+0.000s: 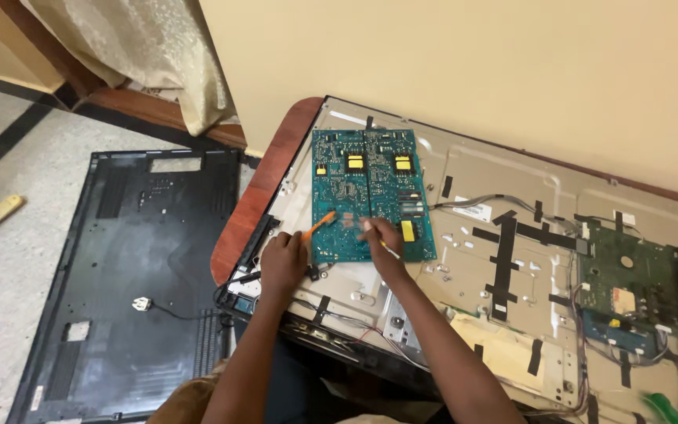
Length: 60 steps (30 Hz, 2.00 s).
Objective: The person uses a toothbrush and a screwdriver to clean a green circuit board placed on a disassembled television chassis. The person scrubs the board's surface with the toothbrush while occasionally using the screwdriver to point at or adjust components.
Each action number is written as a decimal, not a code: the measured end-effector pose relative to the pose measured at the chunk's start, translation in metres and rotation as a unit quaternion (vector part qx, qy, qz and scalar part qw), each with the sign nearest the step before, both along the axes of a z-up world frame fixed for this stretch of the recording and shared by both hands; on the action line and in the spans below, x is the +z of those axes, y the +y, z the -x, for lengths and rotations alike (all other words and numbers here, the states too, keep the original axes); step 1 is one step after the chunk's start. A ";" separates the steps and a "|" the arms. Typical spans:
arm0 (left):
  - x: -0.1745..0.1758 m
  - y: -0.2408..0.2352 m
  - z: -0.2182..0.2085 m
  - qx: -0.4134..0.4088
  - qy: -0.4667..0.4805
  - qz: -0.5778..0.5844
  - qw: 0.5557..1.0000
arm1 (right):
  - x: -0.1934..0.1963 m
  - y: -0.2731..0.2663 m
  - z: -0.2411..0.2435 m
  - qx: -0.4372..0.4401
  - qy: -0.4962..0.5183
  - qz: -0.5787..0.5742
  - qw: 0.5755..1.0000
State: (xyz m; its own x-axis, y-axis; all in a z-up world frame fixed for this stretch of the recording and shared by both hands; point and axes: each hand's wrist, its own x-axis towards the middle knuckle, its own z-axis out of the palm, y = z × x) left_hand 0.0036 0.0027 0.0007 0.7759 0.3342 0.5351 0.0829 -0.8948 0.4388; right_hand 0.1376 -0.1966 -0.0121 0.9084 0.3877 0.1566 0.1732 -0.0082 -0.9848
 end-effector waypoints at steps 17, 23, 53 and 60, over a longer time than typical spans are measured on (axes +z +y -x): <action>-0.010 0.002 -0.004 -0.002 0.035 -0.029 0.999 | -0.021 0.019 0.023 -0.075 -0.184 0.022 0.980; -0.010 0.003 -0.005 0.001 0.053 -0.011 0.999 | -0.009 0.019 0.026 -0.090 -0.209 0.051 0.972; -0.011 0.003 -0.005 0.014 0.051 -0.011 0.999 | -0.013 0.025 0.020 -0.078 -0.249 0.084 0.962; -0.010 0.002 -0.006 0.018 0.058 -0.025 0.998 | -0.015 0.023 0.019 -0.072 -0.230 0.091 0.966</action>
State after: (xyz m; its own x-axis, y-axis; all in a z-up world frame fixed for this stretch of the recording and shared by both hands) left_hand 0.0100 0.0050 -0.0089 0.8219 0.3377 0.4587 0.1633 -0.9112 0.3783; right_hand 0.1187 -0.1733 -0.0267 0.8052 0.3212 0.4985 0.5771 -0.2304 -0.7835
